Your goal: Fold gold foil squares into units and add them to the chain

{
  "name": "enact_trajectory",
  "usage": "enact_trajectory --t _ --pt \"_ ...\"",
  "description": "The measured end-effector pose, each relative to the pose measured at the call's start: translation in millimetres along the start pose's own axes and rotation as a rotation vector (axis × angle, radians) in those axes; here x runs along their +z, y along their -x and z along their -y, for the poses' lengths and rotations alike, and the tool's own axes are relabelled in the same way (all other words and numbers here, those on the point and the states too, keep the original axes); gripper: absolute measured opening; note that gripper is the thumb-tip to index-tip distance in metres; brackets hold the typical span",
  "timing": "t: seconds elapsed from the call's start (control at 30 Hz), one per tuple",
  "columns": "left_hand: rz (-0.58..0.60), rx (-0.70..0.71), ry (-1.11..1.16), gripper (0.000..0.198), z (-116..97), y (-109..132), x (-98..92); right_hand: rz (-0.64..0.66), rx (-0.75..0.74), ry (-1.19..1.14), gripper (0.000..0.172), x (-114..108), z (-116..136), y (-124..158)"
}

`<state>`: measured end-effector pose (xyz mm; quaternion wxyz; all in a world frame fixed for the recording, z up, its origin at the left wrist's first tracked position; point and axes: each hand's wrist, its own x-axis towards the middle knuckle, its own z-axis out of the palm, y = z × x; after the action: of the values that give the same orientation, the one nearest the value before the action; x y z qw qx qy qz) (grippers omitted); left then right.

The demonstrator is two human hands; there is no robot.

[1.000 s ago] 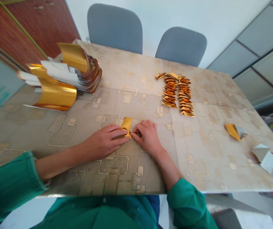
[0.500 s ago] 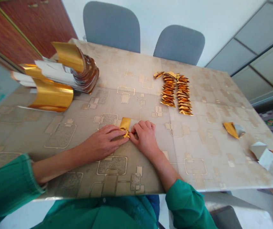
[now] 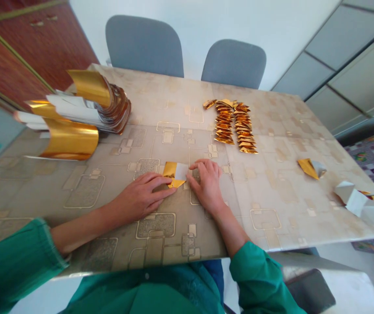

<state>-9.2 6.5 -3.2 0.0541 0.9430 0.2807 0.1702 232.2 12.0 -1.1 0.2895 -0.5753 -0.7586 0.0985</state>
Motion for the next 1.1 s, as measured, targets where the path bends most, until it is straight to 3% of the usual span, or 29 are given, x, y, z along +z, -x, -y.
enact_trajectory --t 0.17,0.4,0.53,0.67,0.93,1.1 --pt "-0.016 -0.004 -0.027 0.035 -0.8 -0.2 1.9 0.041 -0.024 0.024 0.024 10.5 10.4 3.8" --pt "-0.002 -0.013 -0.036 0.029 -1.6 -1.5 -1.6 0.019 0.048 0.006 0.025 8.0 -7.1 0.8" --pt "0.025 -0.012 -0.067 0.031 -1.0 -2.2 -3.8 0.016 -0.088 -0.019 0.027 2.7 0.5 -1.6" --pt "0.059 -0.012 -0.067 0.034 0.7 -2.4 -4.0 0.131 -0.295 -0.058 0.009 4.6 11.0 -1.4" --pt "0.108 -0.011 -0.039 0.048 0.3 2.3 -7.1 0.179 -0.281 -0.098 0.006 7.2 4.9 -2.6" --pt "0.042 0.011 -0.023 0.032 7.9 1.9 -3.2 0.133 -0.262 -0.007 0.016 2.5 -1.8 -5.5"
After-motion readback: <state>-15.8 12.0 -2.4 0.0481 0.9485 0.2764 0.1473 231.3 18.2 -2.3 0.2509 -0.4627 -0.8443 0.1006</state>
